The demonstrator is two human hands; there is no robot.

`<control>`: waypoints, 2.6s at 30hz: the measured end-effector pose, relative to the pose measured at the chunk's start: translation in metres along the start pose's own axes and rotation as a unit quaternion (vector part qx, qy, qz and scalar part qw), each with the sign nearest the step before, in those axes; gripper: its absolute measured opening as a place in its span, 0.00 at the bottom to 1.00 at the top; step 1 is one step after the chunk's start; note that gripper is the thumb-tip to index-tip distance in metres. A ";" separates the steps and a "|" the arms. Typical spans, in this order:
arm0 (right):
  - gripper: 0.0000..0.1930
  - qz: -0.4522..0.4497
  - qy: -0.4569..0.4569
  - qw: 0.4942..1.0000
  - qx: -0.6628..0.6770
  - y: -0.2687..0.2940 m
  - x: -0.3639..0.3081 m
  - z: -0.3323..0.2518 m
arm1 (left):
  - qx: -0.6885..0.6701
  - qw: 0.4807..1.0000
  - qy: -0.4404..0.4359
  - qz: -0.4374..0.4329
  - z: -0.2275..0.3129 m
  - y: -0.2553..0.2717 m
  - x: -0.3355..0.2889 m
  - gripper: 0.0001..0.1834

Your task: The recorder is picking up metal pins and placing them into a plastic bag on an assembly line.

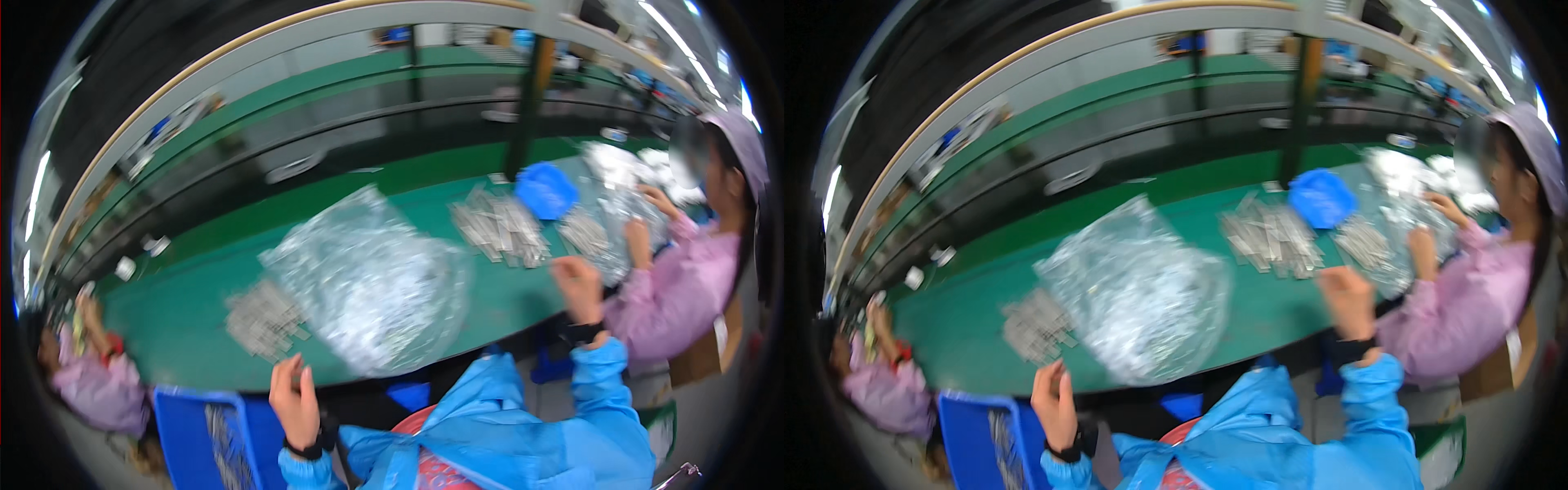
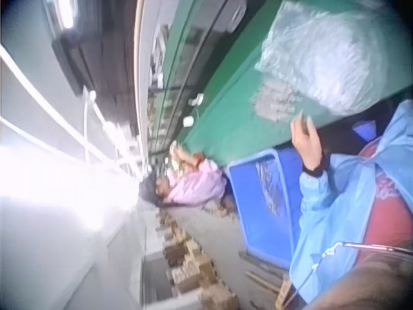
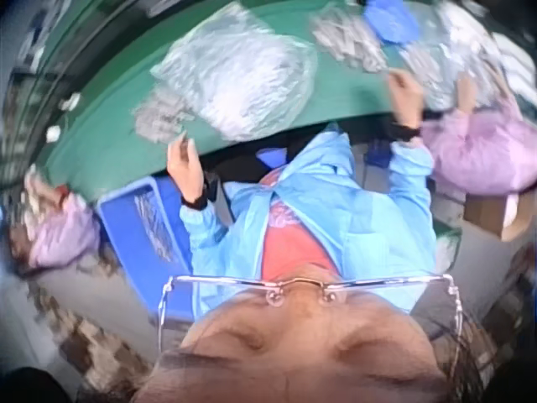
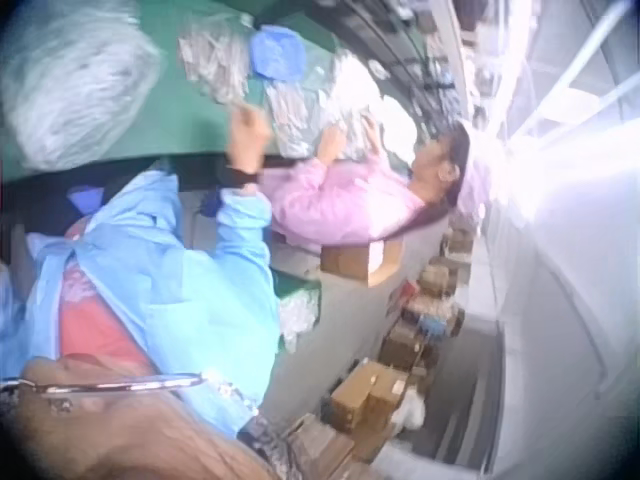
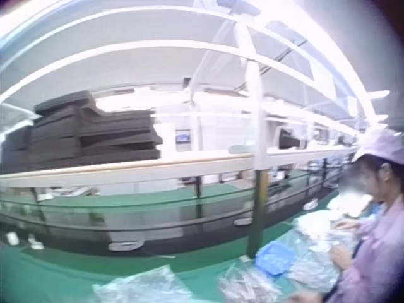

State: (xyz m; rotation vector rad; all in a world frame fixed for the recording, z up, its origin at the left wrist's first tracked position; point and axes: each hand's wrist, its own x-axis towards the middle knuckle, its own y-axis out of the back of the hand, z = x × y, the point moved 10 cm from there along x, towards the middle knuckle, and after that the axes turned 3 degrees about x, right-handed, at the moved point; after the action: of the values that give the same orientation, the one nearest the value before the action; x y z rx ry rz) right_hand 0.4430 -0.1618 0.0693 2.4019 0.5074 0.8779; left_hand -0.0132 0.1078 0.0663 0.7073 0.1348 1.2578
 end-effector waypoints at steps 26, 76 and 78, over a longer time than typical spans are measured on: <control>0.07 -0.287 0.238 0.914 0.161 -0.136 -0.044 -0.189 | 0.398 0.887 0.230 0.045 -0.209 0.063 0.092 0.13; 0.08 -0.400 0.068 0.882 0.239 -0.203 -0.060 -0.159 | -0.214 0.962 0.131 -0.107 -0.037 -0.025 -0.017 0.07; 0.09 -0.406 0.052 0.868 0.281 -0.198 -0.063 -0.159 | -0.204 0.957 0.111 -0.176 -0.012 -0.053 -0.031 0.08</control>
State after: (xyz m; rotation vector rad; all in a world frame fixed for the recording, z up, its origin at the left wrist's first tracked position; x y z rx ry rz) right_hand 0.2578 0.0181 0.0249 2.2219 1.8563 0.4969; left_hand 0.0147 0.0783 0.0191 0.1714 0.1711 0.9738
